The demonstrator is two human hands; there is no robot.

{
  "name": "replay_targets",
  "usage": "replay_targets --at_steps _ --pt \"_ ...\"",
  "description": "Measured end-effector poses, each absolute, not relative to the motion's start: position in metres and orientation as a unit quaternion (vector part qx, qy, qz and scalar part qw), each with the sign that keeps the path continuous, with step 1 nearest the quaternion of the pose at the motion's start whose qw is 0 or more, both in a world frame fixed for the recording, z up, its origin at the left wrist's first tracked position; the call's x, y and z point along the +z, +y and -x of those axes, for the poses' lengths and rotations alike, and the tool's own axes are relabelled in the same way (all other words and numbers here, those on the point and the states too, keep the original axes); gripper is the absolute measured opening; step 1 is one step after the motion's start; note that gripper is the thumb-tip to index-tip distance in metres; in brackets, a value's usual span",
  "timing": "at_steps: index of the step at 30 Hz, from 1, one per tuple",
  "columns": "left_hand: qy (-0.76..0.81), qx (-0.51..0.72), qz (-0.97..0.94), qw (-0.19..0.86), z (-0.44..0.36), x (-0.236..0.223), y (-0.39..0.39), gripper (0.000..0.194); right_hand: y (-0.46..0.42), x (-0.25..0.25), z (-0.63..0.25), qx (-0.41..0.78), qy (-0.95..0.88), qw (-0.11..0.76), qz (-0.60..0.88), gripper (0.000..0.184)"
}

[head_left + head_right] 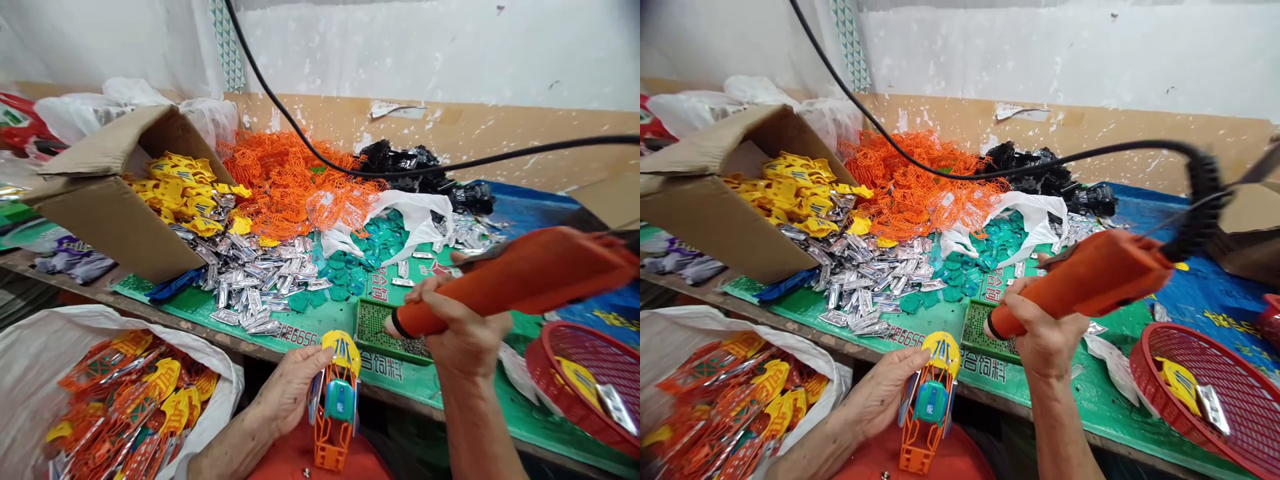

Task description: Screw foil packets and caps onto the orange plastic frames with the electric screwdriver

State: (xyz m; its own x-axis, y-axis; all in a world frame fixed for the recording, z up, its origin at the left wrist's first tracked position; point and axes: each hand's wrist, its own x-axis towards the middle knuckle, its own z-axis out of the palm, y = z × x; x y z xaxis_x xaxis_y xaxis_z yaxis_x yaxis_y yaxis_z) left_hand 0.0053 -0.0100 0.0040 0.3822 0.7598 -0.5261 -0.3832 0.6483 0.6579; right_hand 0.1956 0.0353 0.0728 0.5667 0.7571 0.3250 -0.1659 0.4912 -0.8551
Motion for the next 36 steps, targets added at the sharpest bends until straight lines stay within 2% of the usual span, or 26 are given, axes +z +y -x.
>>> replay_targets --at_steps 5,11,36 --pt "0.407 0.368 -0.237 0.802 -0.009 0.008 -0.009 0.046 0.013 0.1 -0.184 0.379 -0.4 0.77 0.323 0.029" --pt "0.402 0.377 -0.234 0.801 -0.009 0.006 -0.011 0.042 0.004 0.099 -0.165 0.445 -0.41 0.742 0.287 0.031" --pt "0.431 0.38 -0.207 0.792 -0.011 0.002 -0.007 0.04 0.011 0.083 -0.158 0.452 -0.41 0.733 0.3 0.036"
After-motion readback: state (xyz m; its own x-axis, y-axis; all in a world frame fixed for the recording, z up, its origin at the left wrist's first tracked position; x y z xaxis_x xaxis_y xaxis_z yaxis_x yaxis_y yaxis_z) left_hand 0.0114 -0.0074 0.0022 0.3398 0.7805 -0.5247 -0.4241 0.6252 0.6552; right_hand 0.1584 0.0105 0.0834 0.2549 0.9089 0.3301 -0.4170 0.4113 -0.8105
